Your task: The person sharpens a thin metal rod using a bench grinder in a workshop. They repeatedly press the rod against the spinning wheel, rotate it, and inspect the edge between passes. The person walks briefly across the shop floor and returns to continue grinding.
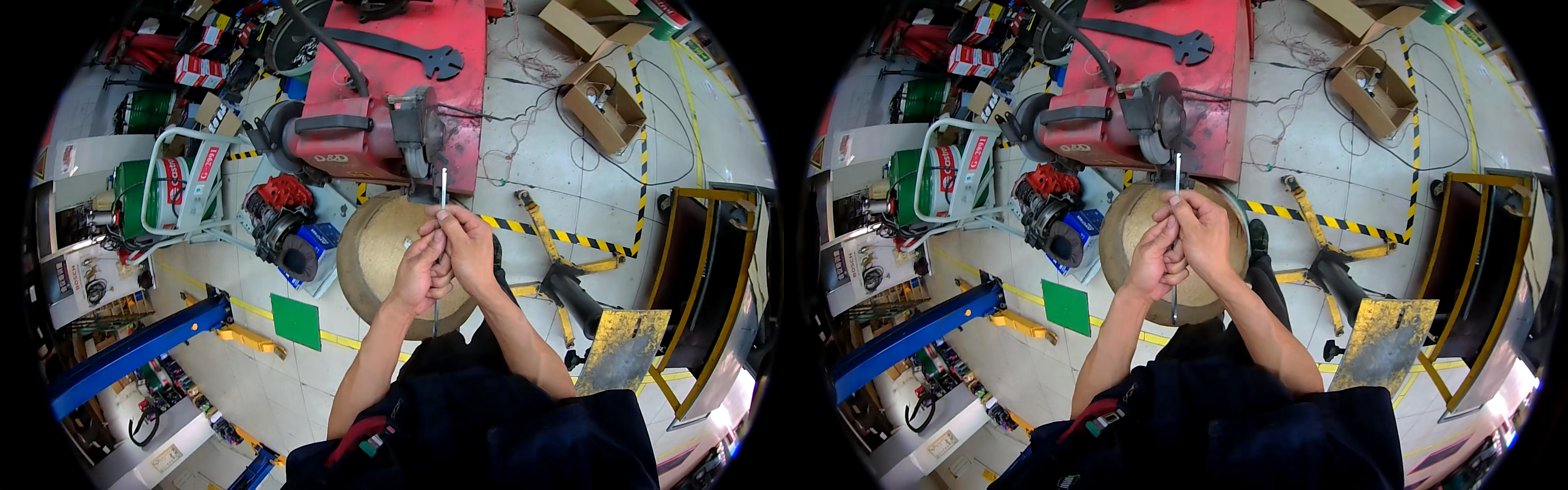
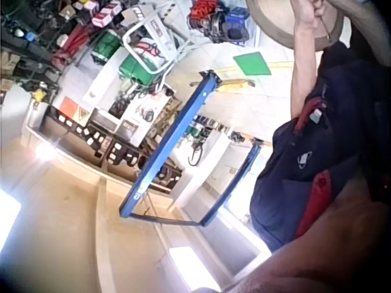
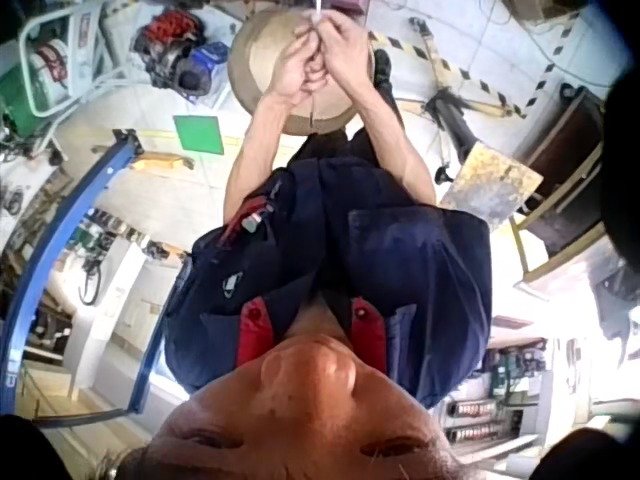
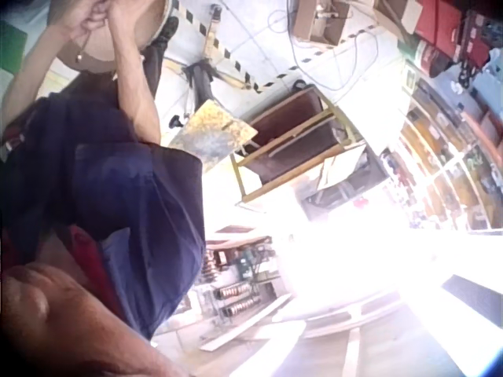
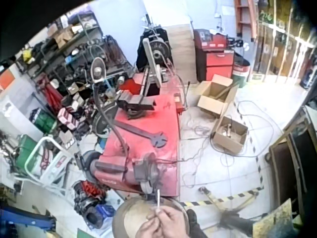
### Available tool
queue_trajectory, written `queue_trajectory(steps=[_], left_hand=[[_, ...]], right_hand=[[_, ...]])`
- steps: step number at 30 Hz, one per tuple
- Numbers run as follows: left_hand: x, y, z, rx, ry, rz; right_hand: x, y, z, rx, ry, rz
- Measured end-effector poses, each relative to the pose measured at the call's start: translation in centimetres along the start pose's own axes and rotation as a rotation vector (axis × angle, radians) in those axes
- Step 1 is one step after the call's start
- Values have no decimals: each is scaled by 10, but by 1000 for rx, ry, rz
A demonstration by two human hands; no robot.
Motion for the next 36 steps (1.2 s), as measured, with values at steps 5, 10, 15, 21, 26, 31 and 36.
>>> queue_trajectory(steps=[5, 10, 15, 21, 26, 31, 36], left_hand=[[13, -1, -12, -5, 67, -17], [15, -2, -19, 1, 66, 1], [17, -8, -13, 89, -338, 263], [12, 3, 10, -232, -67, -34], [3, 4, 8, -412, 499, -227], [-19, -4, -1, -396, 687, -388], [-9, -10, -10, -130, 170, -132]], right_hand=[[-9, 9, -5, -14, 14, 52], [-14, 16, -12, -53, 109, 64], [2, 21, -16, -182, 507, 221], [3, 20, -10, -159, 182, 66], [0, 22, -5, -124, 93, 28], [-3, 22, 4, -139, 49, 71], [6, 31, -1, -109, 65, 135]])
Point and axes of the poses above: each hand's wrist, its own y-axis towards the middle knuckle, its own x-axis out of the back of the hand, z = x × y, the point moved 1 cm from there along y, towards the middle knuckle, and after that the axes turned 2 degrees about z, right-handed, at the moved point
